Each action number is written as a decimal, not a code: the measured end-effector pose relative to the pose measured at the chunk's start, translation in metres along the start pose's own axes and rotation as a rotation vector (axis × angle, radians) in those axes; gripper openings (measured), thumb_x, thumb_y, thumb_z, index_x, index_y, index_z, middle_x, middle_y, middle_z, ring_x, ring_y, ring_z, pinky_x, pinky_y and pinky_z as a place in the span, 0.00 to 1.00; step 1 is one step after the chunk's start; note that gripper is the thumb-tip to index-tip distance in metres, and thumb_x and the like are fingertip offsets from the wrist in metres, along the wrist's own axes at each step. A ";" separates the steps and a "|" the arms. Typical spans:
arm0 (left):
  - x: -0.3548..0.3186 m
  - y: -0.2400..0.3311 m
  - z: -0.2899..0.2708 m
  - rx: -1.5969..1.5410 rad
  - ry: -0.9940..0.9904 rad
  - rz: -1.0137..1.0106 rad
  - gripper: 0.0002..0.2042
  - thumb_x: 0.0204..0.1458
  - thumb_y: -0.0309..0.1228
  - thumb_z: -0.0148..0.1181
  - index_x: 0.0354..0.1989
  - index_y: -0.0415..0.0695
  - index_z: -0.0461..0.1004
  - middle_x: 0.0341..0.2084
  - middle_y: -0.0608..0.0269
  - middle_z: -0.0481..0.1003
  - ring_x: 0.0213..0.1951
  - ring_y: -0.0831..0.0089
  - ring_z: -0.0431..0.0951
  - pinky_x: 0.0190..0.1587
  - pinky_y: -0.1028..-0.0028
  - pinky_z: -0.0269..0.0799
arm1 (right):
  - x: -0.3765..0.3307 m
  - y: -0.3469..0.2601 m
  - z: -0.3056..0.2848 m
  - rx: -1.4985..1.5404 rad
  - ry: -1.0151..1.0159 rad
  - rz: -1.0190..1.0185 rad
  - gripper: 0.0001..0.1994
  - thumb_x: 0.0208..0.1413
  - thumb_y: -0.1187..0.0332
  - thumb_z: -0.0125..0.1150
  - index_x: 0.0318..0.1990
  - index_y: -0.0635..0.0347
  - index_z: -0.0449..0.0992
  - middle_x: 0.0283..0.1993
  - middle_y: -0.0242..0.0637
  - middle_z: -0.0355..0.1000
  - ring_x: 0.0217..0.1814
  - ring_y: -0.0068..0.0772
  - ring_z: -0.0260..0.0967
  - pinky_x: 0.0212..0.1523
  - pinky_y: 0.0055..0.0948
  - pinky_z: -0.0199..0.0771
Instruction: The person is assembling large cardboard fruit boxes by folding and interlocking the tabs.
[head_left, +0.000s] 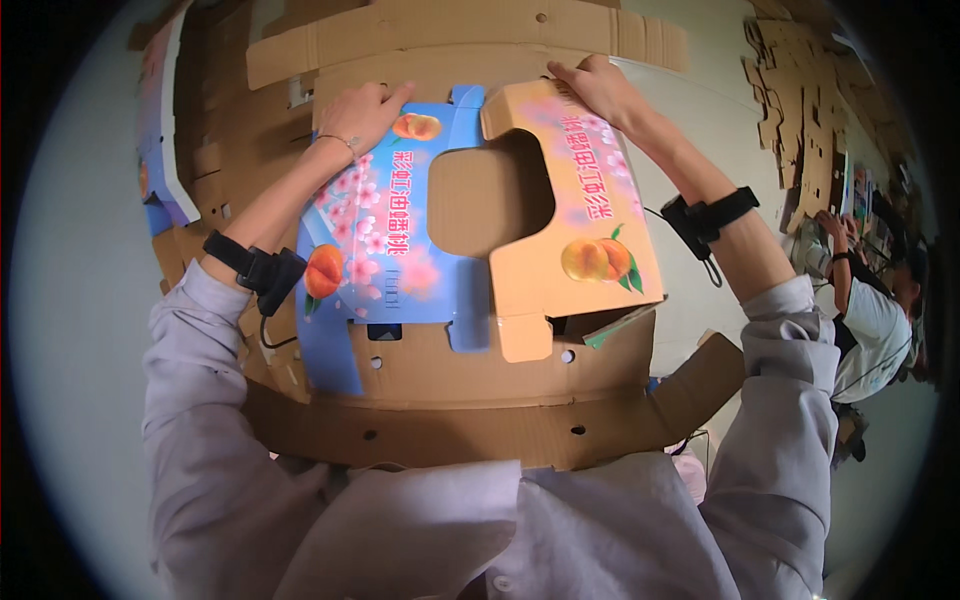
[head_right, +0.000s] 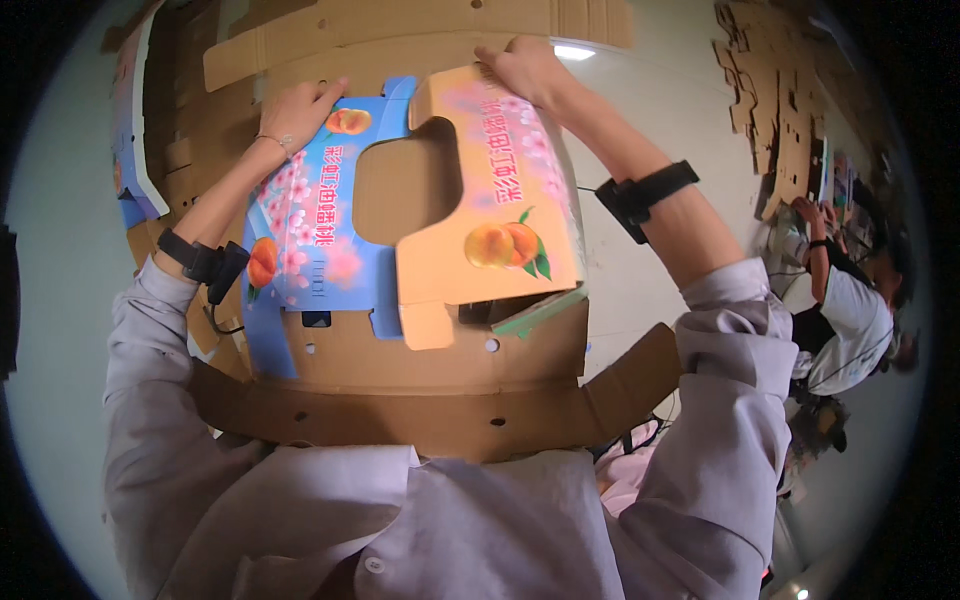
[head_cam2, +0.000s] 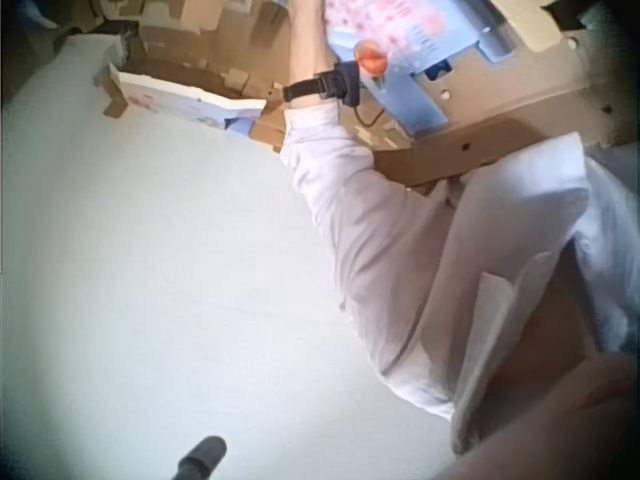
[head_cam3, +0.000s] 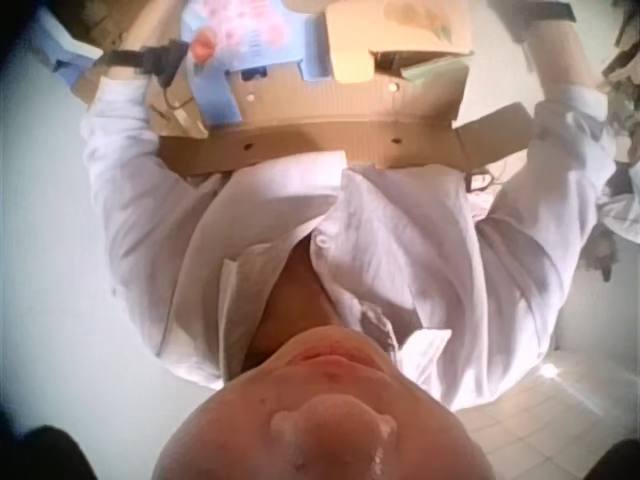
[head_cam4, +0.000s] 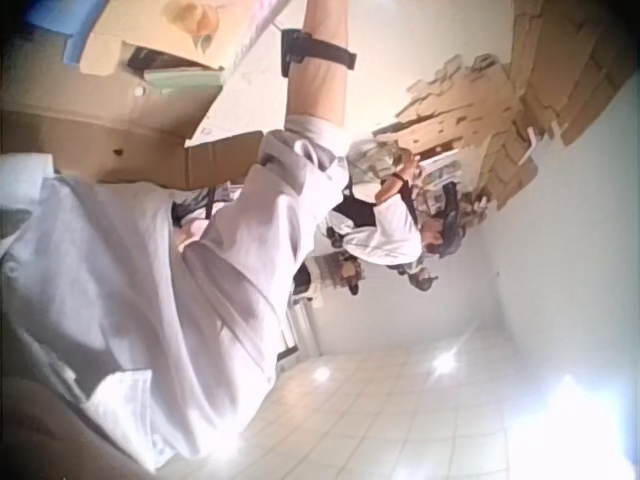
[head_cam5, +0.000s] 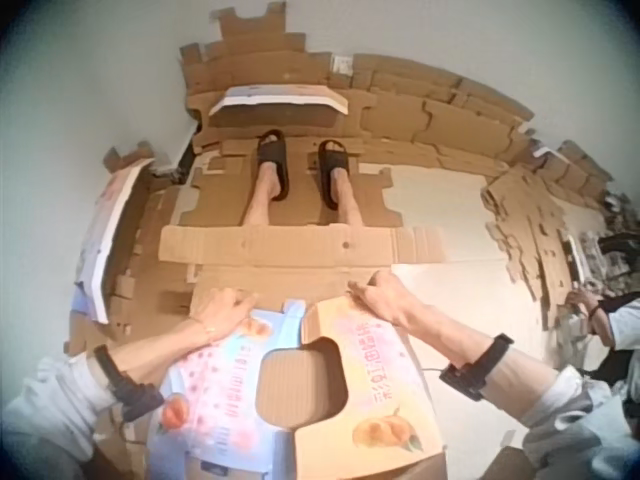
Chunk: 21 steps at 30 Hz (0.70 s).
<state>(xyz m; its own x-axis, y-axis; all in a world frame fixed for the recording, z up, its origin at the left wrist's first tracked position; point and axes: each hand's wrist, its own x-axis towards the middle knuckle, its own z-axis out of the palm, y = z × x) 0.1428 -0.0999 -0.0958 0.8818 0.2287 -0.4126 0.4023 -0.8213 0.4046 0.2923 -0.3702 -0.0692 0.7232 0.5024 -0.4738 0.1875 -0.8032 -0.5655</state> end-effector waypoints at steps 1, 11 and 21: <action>0.000 0.000 0.000 -0.002 -0.017 0.001 0.30 0.52 0.57 0.41 0.24 0.39 0.77 0.24 0.45 0.76 0.33 0.49 0.76 0.39 0.59 0.69 | -0.001 -0.001 0.003 0.012 0.007 0.020 0.28 0.54 0.48 0.49 0.26 0.73 0.75 0.26 0.50 0.73 0.30 0.42 0.71 0.38 0.35 0.67; 0.007 -0.003 0.008 0.099 -0.024 0.003 0.30 0.52 0.57 0.42 0.23 0.40 0.78 0.23 0.45 0.76 0.32 0.48 0.76 0.38 0.58 0.70 | -0.015 -0.008 0.059 -0.638 0.151 -0.309 0.13 0.55 0.60 0.46 0.43 0.55 0.69 0.26 0.48 0.72 0.28 0.54 0.72 0.24 0.48 0.70; -0.004 0.006 0.006 0.039 0.203 0.326 0.23 0.52 0.54 0.48 0.39 0.45 0.74 0.39 0.51 0.74 0.41 0.52 0.73 0.42 0.60 0.68 | -0.021 -0.022 0.057 -0.402 0.259 -0.226 0.19 0.57 0.55 0.44 0.34 0.63 0.72 0.35 0.47 0.72 0.31 0.55 0.71 0.34 0.46 0.72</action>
<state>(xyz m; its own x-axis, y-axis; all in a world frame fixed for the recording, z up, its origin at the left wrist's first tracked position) 0.1396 -0.1088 -0.0970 0.9942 0.0474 -0.0961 0.0862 -0.8861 0.4553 0.2352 -0.3452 -0.0855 0.7661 0.6227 -0.1589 0.5612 -0.7687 -0.3069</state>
